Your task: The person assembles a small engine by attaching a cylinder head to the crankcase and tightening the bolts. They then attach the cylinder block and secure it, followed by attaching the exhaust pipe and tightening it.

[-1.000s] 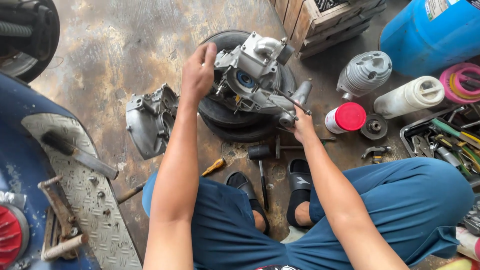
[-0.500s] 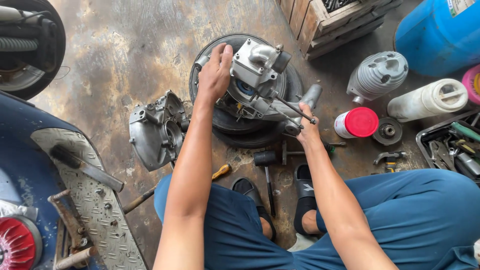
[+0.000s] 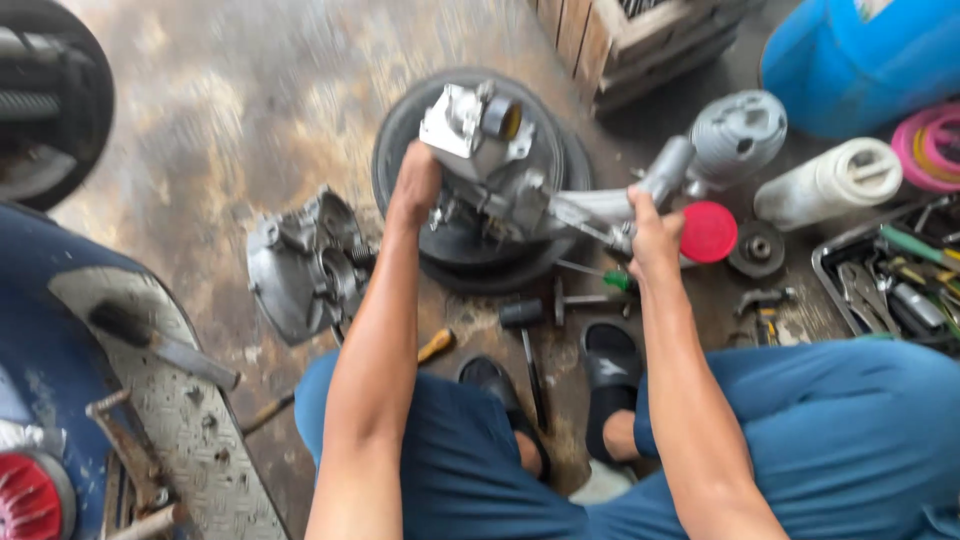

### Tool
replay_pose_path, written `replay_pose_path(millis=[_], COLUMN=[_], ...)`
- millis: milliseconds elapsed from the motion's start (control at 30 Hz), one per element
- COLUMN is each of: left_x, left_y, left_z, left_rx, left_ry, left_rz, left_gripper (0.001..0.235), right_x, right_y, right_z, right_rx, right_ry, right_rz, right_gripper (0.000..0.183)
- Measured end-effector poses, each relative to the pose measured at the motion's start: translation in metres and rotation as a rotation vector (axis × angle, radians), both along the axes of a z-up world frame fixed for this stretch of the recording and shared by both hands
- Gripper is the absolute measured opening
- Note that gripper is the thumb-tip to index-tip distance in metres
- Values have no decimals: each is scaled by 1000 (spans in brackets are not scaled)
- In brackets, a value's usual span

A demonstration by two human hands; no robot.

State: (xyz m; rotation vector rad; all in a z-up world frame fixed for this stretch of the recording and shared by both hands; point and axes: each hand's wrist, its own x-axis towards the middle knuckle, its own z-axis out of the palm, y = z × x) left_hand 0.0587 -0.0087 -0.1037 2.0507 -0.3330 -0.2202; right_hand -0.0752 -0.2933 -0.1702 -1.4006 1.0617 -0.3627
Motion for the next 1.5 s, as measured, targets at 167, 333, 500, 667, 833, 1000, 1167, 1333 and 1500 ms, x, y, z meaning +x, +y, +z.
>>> replay_pose_path(millis=[167, 333, 500, 667, 833, 1000, 1167, 1333, 1500], left_x=[10, 16, 4, -11, -5, -13, 8, 17, 20], left_y=[4, -1, -7, 3, 10, 13, 6, -6, -32], left_z=[-44, -46, -43, -45, -49, -40, -31, -27, -45], left_rx=[-233, -326, -443, -545, -640, -778, -867, -982, -1105], left_ry=[161, 199, 238, 276, 320, 336, 371, 383, 460], left_rz=[260, 285, 300, 311, 326, 361, 341, 355, 425], left_gripper=[67, 67, 67, 68, 69, 72, 74, 77, 82], right_x=[7, 0, -14, -22, -18, -16, -9, 2, -16], right_y=[4, -13, -29, -7, -10, -23, -20, -34, -49], right_z=[11, 33, 34, 64, 82, 101, 94, 73, 57], right_rx=[-28, -82, -157, -196, -221, -349, -254, -254, -319], right_ry=[7, 65, 56, 6, -8, -203, -257, 4, -1], right_rz=[-22, -6, 16, -1, -2, 39, 73, -30, -10], right_gripper=[94, 101, 96, 89, 84, 78, 77, 83, 72])
